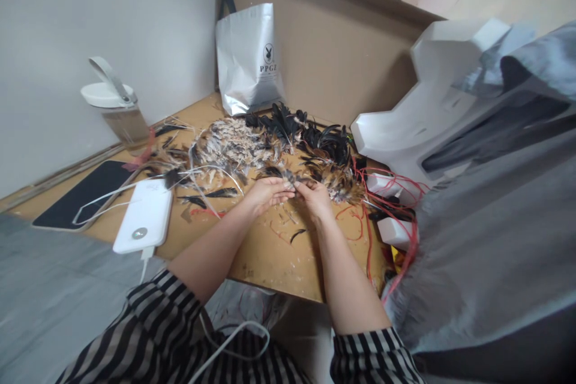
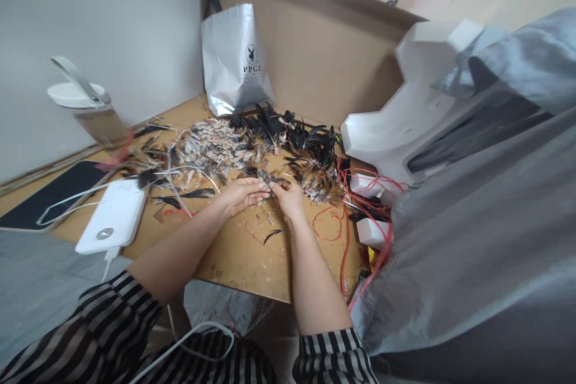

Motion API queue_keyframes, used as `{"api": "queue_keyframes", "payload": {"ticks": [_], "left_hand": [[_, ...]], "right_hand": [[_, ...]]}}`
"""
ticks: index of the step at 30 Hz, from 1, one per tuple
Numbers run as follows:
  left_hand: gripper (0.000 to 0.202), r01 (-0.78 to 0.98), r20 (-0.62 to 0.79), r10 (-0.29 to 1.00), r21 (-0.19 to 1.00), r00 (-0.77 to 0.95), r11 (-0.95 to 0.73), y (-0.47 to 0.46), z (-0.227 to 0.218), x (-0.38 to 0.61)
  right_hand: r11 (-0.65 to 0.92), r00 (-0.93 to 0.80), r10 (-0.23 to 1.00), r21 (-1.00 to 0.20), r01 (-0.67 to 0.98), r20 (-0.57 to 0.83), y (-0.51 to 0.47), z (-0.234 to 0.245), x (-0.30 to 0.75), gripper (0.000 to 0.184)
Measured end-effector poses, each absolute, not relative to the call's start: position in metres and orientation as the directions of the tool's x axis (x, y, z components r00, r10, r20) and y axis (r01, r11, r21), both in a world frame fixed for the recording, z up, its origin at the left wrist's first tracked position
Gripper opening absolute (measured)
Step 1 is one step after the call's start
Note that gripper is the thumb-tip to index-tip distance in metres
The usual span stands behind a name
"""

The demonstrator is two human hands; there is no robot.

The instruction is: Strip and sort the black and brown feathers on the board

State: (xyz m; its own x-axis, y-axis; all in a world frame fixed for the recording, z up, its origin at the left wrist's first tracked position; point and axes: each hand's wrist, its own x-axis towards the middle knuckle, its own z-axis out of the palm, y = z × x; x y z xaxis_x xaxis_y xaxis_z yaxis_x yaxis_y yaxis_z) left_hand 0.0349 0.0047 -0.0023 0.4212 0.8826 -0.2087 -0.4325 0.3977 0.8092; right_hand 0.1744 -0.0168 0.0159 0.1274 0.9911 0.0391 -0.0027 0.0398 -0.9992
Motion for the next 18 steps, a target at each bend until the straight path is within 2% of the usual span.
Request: {"api": "queue_keyframes", "payload": {"ticks": [10, 18], "left_hand": [[0.014, -0.355, -0.209, 0.886, 0.860, 0.413, 0.368, 0.0029, -0.0003, 0.0350], [0.013, -0.385, -0.224, 0.866, 0.826, 0.447, 0.412, 0.0035, -0.0005, 0.0344]], "right_hand": [[0.106, 0.126, 0.984, -0.987, 0.124, 0.122, -0.0131, 0.0100, 0.1789, 0.026], [0.023, 0.155, 0.988, -1.000, 0.011, 0.024, -0.0149, 0.0157, 0.1782, 0.029]]}}
